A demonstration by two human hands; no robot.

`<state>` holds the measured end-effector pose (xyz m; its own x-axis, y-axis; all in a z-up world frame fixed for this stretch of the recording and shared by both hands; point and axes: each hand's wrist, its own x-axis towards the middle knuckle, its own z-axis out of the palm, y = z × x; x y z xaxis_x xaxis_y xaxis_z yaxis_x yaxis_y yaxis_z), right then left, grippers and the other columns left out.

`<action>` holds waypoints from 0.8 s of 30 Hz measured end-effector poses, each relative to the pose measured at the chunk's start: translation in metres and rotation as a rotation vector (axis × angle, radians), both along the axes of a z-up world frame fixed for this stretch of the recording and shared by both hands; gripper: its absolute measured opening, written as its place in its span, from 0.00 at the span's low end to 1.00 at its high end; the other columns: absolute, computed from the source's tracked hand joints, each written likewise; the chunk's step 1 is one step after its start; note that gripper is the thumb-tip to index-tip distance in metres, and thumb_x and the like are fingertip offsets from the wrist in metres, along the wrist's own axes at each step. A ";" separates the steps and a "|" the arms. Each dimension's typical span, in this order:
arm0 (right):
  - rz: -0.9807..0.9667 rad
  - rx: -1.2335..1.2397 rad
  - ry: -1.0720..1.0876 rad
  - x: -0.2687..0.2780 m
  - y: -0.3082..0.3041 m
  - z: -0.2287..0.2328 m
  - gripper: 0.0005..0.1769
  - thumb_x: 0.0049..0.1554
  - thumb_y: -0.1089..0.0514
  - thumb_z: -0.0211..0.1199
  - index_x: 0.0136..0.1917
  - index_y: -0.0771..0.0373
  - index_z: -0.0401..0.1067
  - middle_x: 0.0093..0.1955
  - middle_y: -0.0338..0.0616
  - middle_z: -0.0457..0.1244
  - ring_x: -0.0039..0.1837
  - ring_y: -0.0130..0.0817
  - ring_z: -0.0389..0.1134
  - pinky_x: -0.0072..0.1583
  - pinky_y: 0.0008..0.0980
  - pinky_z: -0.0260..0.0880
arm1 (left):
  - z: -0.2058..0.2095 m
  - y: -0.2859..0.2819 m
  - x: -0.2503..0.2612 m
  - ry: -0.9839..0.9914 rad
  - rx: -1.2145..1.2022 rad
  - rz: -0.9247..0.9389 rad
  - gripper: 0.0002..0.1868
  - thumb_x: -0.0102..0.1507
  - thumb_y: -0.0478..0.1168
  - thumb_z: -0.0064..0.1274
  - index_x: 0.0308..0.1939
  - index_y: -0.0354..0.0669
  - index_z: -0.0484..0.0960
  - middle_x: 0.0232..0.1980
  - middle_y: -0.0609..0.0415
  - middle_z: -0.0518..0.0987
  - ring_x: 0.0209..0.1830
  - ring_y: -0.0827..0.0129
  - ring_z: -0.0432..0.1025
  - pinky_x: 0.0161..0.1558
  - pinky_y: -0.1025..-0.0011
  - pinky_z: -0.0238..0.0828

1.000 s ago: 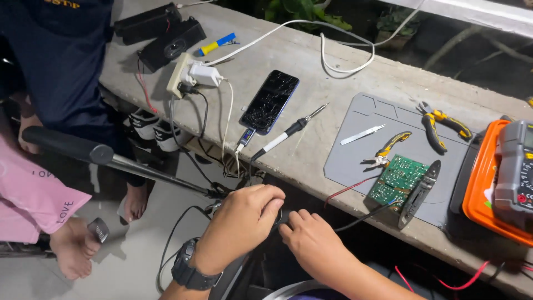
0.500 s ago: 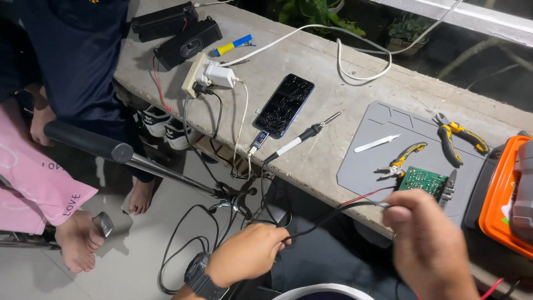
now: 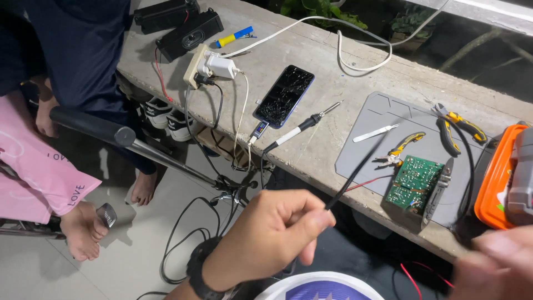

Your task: The person uses a multimeter to test a green circuit board, touching the probes to various points on the board. They then connect a black cable to a power adapter and plug it into a wall socket. Finally, they adjust the multimeter dial to take a reading.

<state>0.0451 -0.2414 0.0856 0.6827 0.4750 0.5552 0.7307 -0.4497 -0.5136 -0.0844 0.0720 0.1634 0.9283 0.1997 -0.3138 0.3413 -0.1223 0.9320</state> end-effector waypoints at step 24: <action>0.202 0.634 0.656 -0.031 0.019 0.086 0.26 0.76 0.37 0.63 0.56 0.64 0.76 0.33 0.41 0.59 0.33 0.29 0.58 0.38 0.26 0.55 | -0.075 0.028 -0.017 0.038 0.252 -0.781 0.09 0.68 0.45 0.56 0.48 0.56 0.89 0.47 0.69 0.93 0.43 0.76 0.82 0.43 0.72 0.74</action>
